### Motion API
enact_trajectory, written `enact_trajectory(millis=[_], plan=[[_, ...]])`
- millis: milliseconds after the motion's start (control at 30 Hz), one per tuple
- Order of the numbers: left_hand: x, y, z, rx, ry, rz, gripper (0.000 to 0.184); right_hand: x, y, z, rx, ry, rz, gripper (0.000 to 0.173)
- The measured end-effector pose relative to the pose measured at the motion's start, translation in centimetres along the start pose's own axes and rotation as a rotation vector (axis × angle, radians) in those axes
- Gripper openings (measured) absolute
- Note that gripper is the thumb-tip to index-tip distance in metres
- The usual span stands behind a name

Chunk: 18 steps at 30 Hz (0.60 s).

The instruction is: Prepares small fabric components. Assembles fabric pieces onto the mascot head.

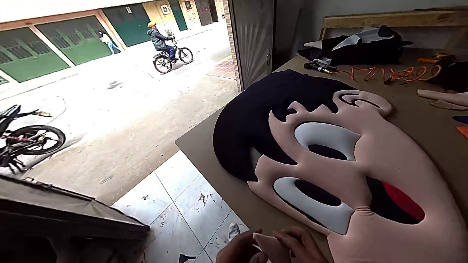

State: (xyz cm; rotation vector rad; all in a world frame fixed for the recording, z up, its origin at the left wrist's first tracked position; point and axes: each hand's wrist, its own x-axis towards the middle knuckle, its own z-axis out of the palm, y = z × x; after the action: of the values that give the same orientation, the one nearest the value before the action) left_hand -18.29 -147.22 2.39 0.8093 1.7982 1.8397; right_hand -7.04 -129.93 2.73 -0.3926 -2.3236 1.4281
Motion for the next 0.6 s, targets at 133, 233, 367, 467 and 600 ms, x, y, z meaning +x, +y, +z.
enact_trajectory(millis=[133, 233, 367, 467, 600], plan=[[13.9, -3.2, -7.3, 0.112, -0.230, 0.086, 0.041, 9.4, 2.5, 5.6, -0.206, 0.284, 0.017, 0.055], [25.8, -4.8, -12.2, 0.430, -0.341, 0.227, 0.038, 17.0, 5.6, 9.4, -0.435, 0.479, 0.057, 0.055], [38.5, -6.2, -16.0, 0.772, -0.521, 0.423, 0.026, 24.3, 8.3, 12.7, -0.639, 0.545, 0.235, 0.051], [44.7, -8.2, -16.5, 0.866, -0.758, 0.614, 0.025, 26.5, 9.1, 14.4, -0.725, 0.578, 0.335, 0.047], [48.4, -10.5, -15.0, 0.840, -0.996, 0.758, 0.022, 27.8, 8.4, 15.6, -0.777, 0.576, 0.436, 0.045]])
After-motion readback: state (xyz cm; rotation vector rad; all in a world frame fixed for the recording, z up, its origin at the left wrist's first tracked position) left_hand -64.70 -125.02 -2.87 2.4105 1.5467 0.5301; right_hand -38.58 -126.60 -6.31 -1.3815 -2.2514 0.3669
